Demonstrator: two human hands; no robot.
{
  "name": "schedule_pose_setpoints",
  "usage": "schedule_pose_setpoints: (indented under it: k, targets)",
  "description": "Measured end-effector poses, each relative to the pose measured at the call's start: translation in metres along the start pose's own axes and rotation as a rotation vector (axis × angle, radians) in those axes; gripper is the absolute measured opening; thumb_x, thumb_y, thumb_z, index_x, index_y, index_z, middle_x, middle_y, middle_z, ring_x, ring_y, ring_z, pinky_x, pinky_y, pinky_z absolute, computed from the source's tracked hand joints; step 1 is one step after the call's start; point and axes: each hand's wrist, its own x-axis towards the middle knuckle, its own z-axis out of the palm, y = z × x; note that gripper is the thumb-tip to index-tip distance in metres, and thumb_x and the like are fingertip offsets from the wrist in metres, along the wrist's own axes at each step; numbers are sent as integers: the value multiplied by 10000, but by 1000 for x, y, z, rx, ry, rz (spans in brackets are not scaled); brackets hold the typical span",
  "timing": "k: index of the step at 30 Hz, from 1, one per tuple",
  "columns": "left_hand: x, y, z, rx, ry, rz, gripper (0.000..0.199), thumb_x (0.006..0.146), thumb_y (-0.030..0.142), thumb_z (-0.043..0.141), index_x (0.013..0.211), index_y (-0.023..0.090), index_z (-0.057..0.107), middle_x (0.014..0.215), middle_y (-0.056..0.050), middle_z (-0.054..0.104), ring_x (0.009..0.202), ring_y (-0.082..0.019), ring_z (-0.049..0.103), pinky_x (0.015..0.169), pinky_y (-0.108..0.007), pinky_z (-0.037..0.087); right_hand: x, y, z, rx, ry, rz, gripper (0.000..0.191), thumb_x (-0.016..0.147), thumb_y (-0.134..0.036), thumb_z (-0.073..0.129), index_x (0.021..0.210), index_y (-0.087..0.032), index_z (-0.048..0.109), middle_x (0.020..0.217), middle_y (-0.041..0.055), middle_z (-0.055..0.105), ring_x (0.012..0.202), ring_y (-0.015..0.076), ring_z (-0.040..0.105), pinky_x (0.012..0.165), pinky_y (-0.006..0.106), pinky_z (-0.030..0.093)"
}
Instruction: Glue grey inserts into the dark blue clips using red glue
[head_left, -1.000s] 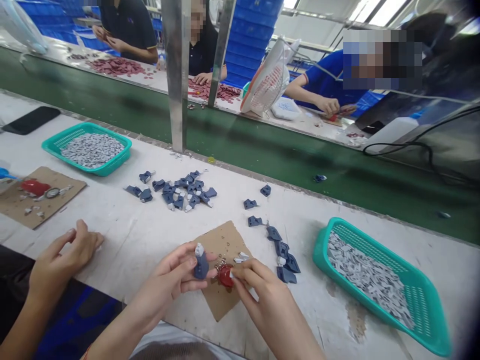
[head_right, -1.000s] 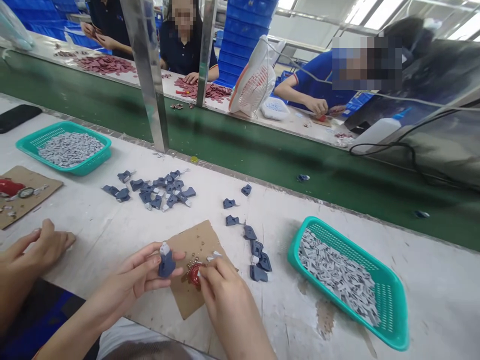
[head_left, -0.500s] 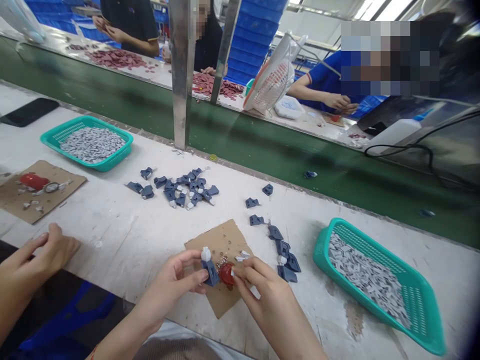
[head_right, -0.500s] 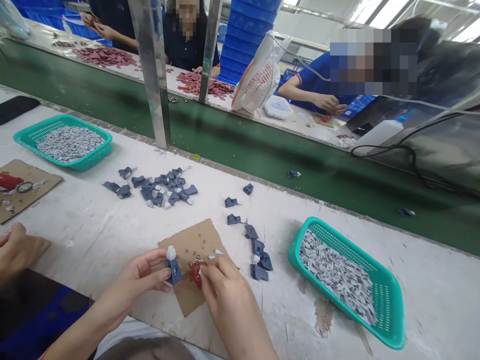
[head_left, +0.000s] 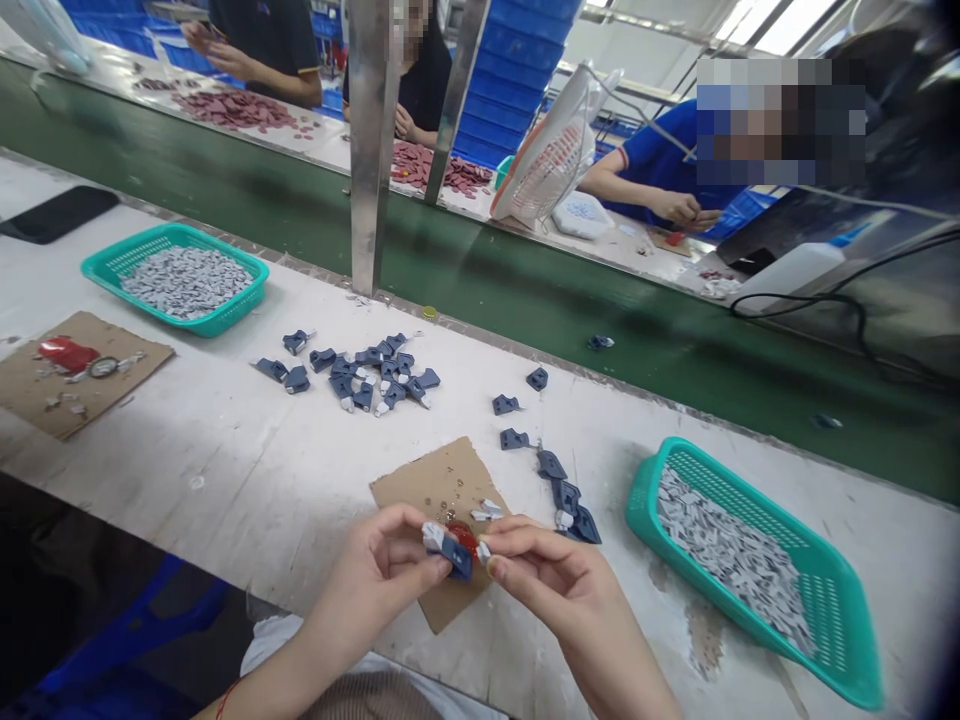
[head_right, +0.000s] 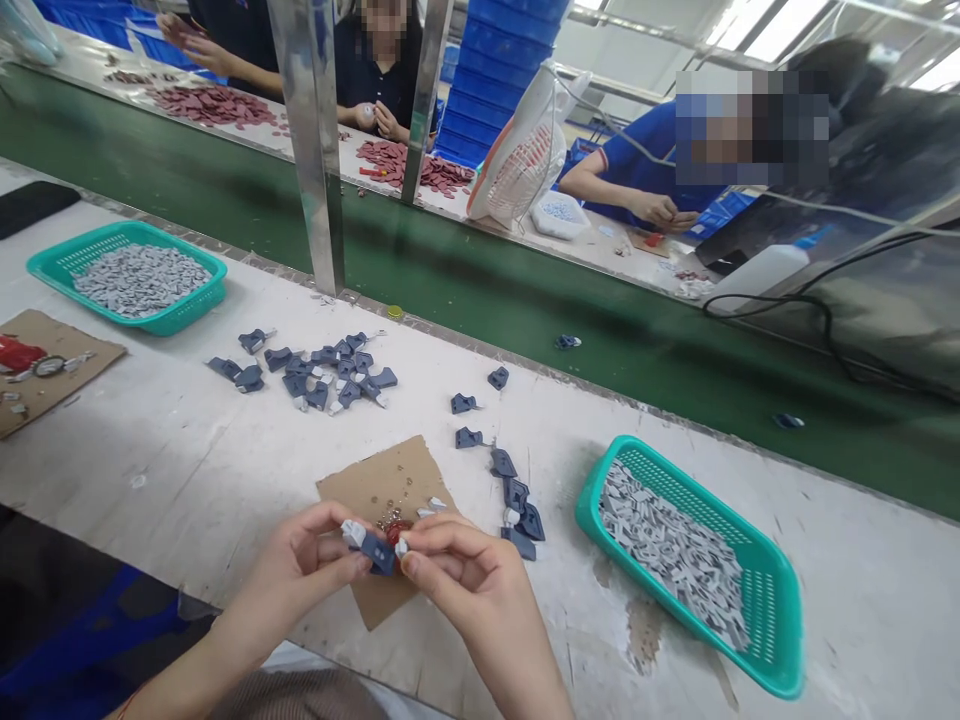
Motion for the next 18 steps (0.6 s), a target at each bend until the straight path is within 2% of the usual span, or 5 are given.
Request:
schedule_pose_setpoints:
  k: [6, 13, 18]
  targets:
    - [0, 0, 7, 7, -1, 25, 228, 728, 369, 781, 838, 216, 653, 830, -54, 769, 812, -216, 718, 777, -314, 548, -3, -3, 4, -15, -26, -47, 169, 721, -392, 775, 787, -236, 778, 904, 71, 704, 839, 187, 684, 742, 279, 604]
    - [-2, -1, 9, 39, 8, 31, 216, 737, 362, 769, 842, 213, 652, 831, -55, 765, 797, -208, 711, 748, -301, 542, -8, -7, 5, -222, -16, -153, 63, 790, -328, 716, 774, -285, 760, 877, 21, 693, 874, 165, 661, 775, 249, 543]
    - [-4, -3, 9, 73, 22, 79, 167, 744, 327, 769, 836, 211, 692, 894, -63, 773, 839, -219, 721, 759, -300, 551, -13, -10, 4, -281, -46, -116, 74, 807, -323, 702, 811, -296, 771, 910, 28, 697, 912, 183, 658, 833, 287, 527]
